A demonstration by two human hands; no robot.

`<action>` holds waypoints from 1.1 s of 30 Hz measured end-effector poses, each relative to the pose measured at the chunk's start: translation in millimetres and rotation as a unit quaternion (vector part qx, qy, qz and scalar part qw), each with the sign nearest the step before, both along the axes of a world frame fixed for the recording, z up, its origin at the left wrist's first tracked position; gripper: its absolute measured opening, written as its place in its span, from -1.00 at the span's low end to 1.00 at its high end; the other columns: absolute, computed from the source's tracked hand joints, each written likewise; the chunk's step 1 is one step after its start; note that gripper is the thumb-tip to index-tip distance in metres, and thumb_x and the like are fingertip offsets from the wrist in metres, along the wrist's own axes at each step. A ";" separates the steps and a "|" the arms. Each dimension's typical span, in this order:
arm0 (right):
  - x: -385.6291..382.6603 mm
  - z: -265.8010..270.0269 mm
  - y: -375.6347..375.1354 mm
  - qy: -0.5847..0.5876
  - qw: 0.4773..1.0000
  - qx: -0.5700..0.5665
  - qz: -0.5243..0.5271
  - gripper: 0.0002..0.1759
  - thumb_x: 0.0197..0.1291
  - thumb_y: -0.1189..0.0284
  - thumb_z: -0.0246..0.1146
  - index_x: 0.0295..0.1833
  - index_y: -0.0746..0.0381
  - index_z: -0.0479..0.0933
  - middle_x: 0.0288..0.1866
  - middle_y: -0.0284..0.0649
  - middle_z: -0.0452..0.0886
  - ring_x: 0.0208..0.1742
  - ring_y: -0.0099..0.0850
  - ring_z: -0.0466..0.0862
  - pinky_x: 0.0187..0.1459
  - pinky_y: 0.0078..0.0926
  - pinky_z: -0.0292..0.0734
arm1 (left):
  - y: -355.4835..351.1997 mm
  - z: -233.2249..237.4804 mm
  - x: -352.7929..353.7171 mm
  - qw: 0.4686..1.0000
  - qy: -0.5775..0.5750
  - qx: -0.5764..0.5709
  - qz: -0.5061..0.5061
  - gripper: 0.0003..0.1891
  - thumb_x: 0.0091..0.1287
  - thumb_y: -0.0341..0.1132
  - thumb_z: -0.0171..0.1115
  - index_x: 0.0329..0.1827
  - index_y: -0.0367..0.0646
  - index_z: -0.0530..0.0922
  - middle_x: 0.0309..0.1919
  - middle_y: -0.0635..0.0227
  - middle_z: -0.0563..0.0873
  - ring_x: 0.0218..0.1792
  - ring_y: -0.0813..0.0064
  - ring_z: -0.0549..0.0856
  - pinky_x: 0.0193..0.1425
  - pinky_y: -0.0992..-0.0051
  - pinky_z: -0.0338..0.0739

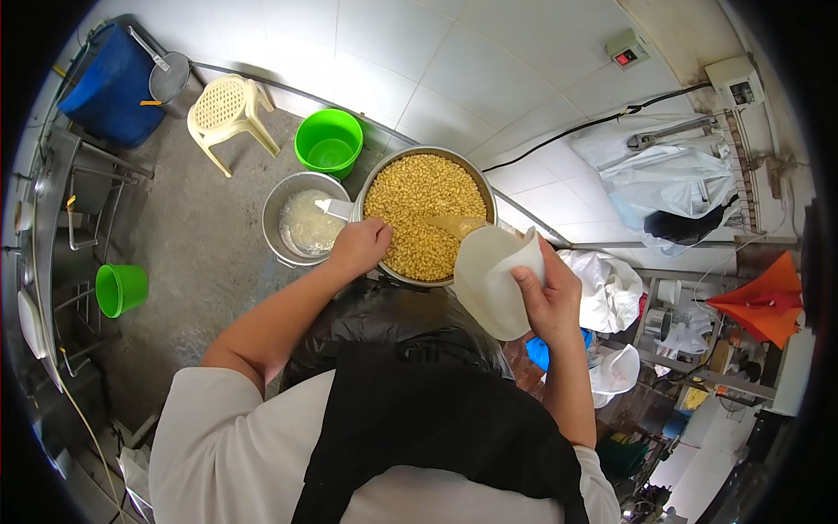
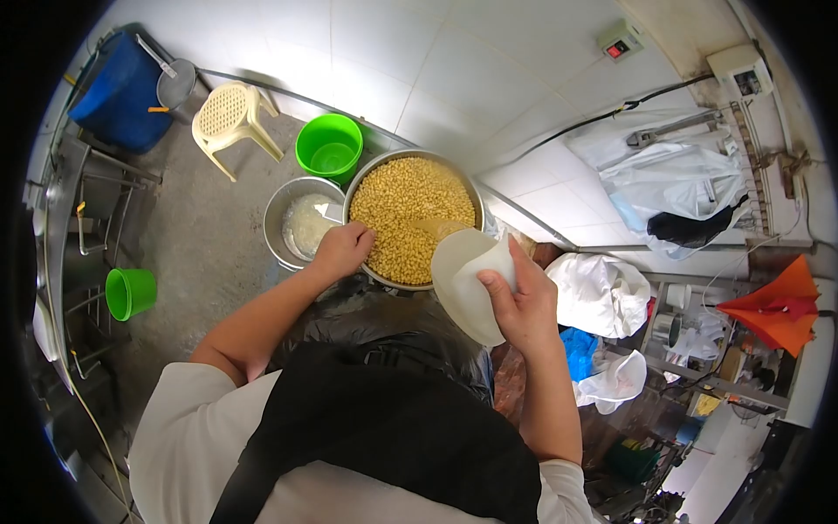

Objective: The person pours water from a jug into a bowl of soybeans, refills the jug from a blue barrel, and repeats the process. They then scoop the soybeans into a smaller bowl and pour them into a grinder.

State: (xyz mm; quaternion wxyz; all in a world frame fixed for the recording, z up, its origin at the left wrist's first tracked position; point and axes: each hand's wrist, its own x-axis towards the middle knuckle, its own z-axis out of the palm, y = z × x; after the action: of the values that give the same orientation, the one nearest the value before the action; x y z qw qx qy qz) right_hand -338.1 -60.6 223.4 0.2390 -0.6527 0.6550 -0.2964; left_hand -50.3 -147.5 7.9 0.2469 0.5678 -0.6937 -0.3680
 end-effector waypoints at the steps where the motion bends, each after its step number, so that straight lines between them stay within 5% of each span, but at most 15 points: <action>1: -1.0 -2.0 0.2 0.002 1.000 -0.002 -0.002 -0.26 0.46 0.12 0.46 0.53 0.41 0.51 -0.01 0.10 0.81 -0.01 -0.13 0.85 0.08 -0.26 0.71 | -0.1 0.0 -0.1 1.000 0.000 0.000 0.000 -0.63 0.54 -0.08 0.26 -0.24 -0.25 0.70 -0.32 -0.14 0.77 -0.22 -0.25 0.77 -0.11 -0.09 0.63; 33: 5.8 -3.8 -5.7 0.005 1.000 0.012 0.004 -0.25 0.46 0.11 0.45 0.53 0.41 0.51 -0.02 0.12 0.81 -0.02 -0.09 0.85 0.07 -0.22 0.71 | 1.0 -4.8 0.4 1.000 0.006 -0.022 -0.005 -0.62 0.56 -0.08 0.21 -0.27 -0.25 0.68 -0.35 -0.16 0.76 -0.23 -0.29 0.76 -0.10 -0.17 0.63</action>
State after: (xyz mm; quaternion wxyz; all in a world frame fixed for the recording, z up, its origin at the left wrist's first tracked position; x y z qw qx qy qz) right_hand -332.3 -66.3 219.6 0.2450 -0.6539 0.6570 -0.2841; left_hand -49.9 -146.5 3.1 0.2611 0.5567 -0.7030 -0.3574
